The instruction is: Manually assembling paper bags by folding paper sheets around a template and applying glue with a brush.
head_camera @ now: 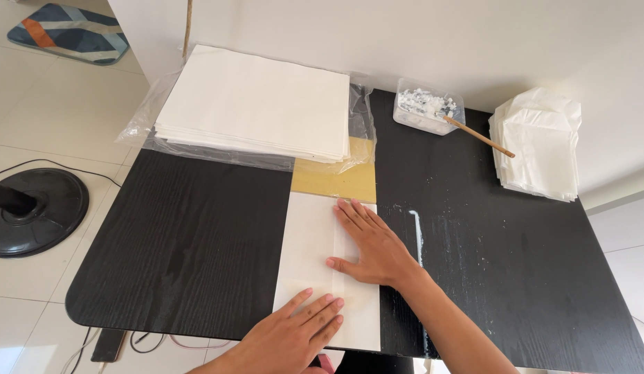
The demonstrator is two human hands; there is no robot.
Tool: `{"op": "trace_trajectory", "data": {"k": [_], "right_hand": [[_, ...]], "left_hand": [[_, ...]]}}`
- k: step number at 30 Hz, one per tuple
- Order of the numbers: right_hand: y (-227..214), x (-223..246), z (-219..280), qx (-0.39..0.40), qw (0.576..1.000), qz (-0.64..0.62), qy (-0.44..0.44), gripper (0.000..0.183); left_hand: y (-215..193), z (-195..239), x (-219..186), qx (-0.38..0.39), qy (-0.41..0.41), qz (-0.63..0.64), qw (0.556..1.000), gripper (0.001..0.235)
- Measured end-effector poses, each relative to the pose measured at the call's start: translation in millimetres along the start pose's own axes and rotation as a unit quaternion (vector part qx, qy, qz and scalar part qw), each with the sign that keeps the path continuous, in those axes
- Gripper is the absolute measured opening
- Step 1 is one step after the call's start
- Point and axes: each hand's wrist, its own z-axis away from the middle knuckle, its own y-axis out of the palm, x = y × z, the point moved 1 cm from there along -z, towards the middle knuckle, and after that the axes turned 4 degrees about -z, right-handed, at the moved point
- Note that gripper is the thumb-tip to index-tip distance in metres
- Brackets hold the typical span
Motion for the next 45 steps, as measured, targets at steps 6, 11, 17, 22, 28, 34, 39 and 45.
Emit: {"op": "trace_trajectory", "data": {"k": [6,11,17,22,28,34,39,45], "right_hand": [[-8.8,15.9,17.0,-0.011,0.997,-0.073,-0.009,0.072],[0.8,45.8,56.2,0.039,0.998,0.008,-0.039,0.070],[23.4,79.9,100.3,0.014,0.998,-0.006,-0.066,0.089],[49.5,70.5,132.3,-0.105,0.894,0.429,-0.075,0.126],[0.3,33.0,109.3,-0.070,0.992,-0.088,0.066,0.060],[-7.0,2.4,78.7,-0.062,0.995,-0.041,0.063,0.046],[-21.6,15.8,91.3,0.118,0.975,-0.122,0.141,0.088],[-17.7,21.4,103.5,0.133,0.981,-0.085,0.109,0.107]], "left_hand": [[-7.9,8.2,2.4,0.011,-0.029,-0.005,1.000,0.080],[-5.0,27.8,10.4,0.006,-0.098,-0.099,0.990,0.097],[1.3,34.5,-0.4,-0.003,-0.128,-0.155,0.980,0.099],[-18.3,38.2,3.4,-0.001,-0.128,-0.194,0.973,0.099],[-40.6,22.3,75.5,0.062,-0.195,0.140,0.969,0.051],[-41.7,2.4,123.7,0.181,-0.208,0.167,0.947,0.057],[-48.0,8.6,122.5,0.237,-0.153,0.201,0.938,0.084],[-46.9,13.8,117.8,0.240,-0.109,0.163,0.951,0.126]]}}
